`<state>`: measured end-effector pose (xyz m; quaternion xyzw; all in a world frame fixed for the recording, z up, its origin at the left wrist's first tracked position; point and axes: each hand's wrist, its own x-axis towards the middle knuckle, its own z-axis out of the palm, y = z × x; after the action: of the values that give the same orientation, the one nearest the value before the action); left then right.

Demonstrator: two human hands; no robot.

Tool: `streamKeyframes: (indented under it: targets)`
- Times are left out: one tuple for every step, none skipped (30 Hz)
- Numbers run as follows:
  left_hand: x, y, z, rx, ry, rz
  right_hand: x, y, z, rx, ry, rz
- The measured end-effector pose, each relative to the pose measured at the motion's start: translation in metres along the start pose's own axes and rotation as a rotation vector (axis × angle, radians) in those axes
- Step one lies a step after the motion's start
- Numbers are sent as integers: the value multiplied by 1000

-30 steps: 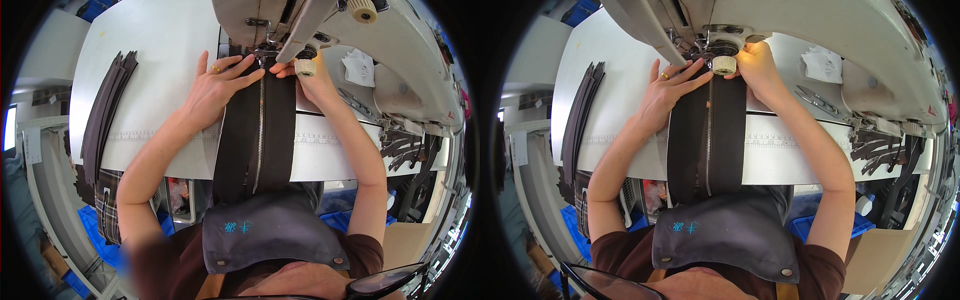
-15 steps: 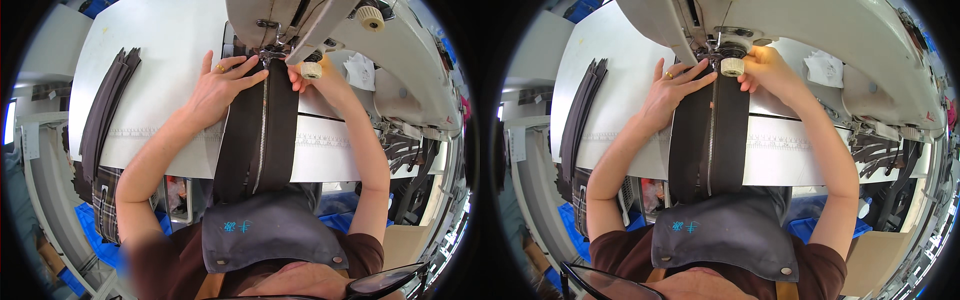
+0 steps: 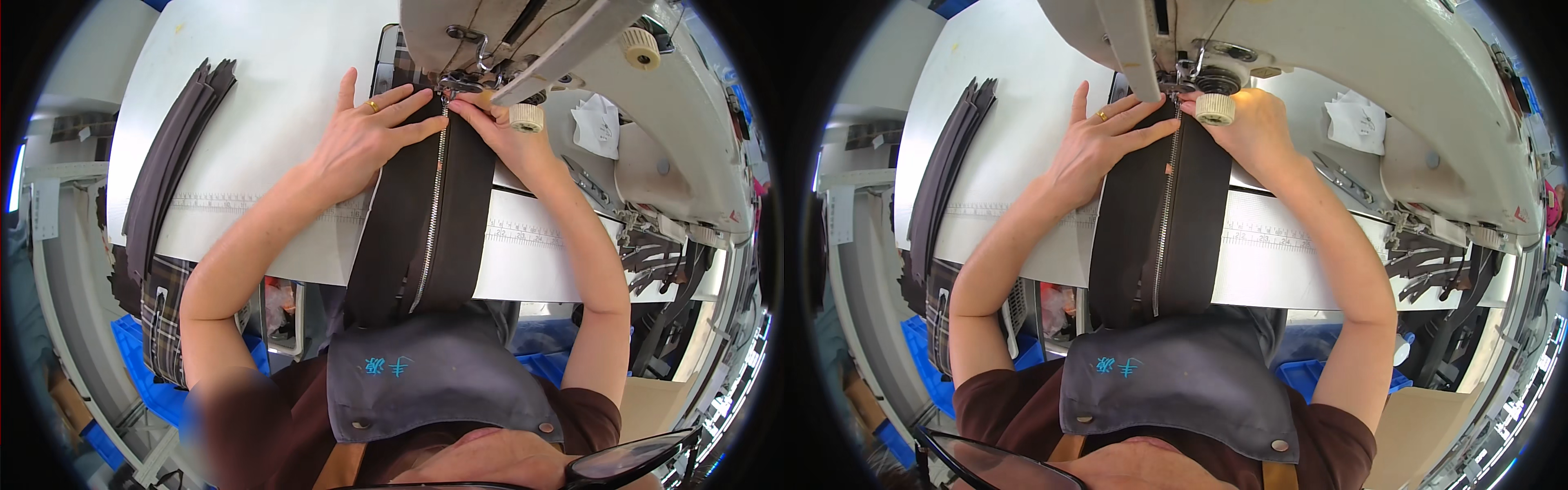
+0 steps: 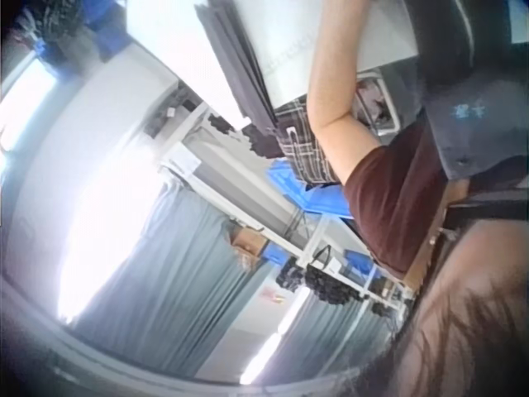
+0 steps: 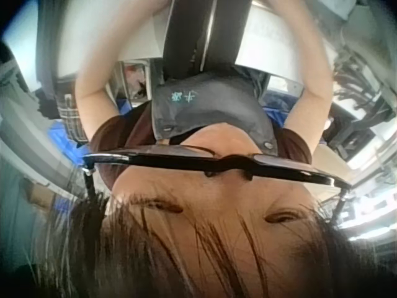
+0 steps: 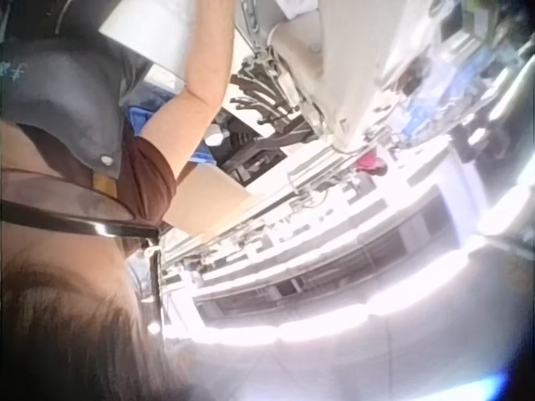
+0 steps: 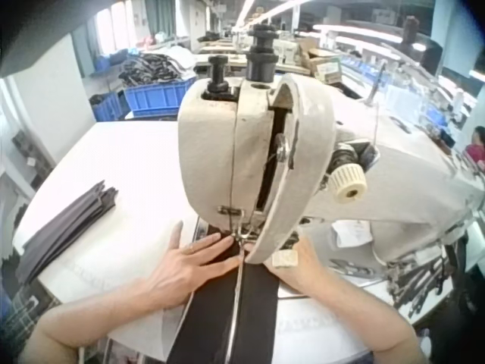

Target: The person prepares a sewing machine by threading it and then sews a zipper onto a plaid fabric pouch. They guide the fabric under the needle, stitch along the zipper, and trim the excess thread after completion.

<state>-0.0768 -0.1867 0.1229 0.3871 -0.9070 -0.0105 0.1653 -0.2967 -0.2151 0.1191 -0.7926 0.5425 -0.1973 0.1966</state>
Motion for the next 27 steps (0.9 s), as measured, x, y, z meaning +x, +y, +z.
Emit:
streamKeyframes:
  targets:
    - [0, 0, 0, -5, 11, 13, 0, 2, 0, -9, 8, -29]
    - [-2, 0, 0, -10, 20, 24, 0, 2, -1, 1, 4, -35]
    - [-3, 0, 0, -14, 29, 35, 0, 1, -2, 11, 0, -40]
    - [-3, 0, -1, -36, 26, 24, 0, 1, -2, 21, -3, -46]
    - [-3, 0, -3, -57, 23, 14, 0, 1, -2, 29, -16, -9]
    - [-4, -1, -3, -78, 19, 4, 1, 1, -1, 38, -28, 29]
    - [-4, -1, -2, -82, 33, 1, 1, 1, -1, 46, -41, 66]
    - [-5, -2, -1, -86, 46, -2, 1, 0, -1, 36, -49, 67]
    - [-6, -2, 0, -91, 60, -5, 1, 0, -2, 26, -56, 68]
    - [-5, -1, -1, -82, 56, 2, 2, -1, -3, 15, -64, 69]
    - [-5, 0, -2, -73, 52, 9, 2, -1, -3, 19, -65, 71]
    - [-6, 0, -2, -64, 48, 15, 1, -2, -2, 22, -65, 74]
    - [-6, 0, -2, -56, 46, 17, 1, -2, -2, 25, -65, 76]
    - [-6, 0, -1, -48, 45, 20, 1, -2, -3, 14, -63, 67]
    - [-6, 0, -1, -40, 43, 22, 0, -3, -4, 2, -61, 59]
    - [-6, 0, -1, -44, 42, 20, 0, -3, -5, -9, -59, 50]
    - [-6, 1, -1, -48, 41, 19, -1, -3, -5, -9, -60, 34]
    - [-5, 1, -1, -52, 40, 19, -1, -2, -6, -9, -61, 19]
    - [-5, 2, -2, -53, 30, 11, -2, -2, -7, -10, -61, 3]
    - [-6, 3, -2, -52, 21, 0, -2, -4, -7, -6, -71, 28]
    - [-7, 5, -2, -52, 12, -12, -2, -8, -7, -2, -80, 53]
    - [-8, 6, -2, -43, 4, -7, -2, -10, -7, 1, -90, 77]
    - [-9, 7, -2, -35, -2, -2, -2, -8, -6, 20, -84, 63]
    - [-10, 7, -2, -27, -8, 2, -2, -3, -3, 38, -79, 48]
    - [-11, 8, -1, -27, -9, 4, -2, 1, 0, 57, -73, 33]
    - [-10, 8, -1, -27, -11, 10, -1, 4, 4, 47, 38, -60]
    - [-10, 8, -1, -28, -12, 15, 1, 7, 7, 37, 149, -153]
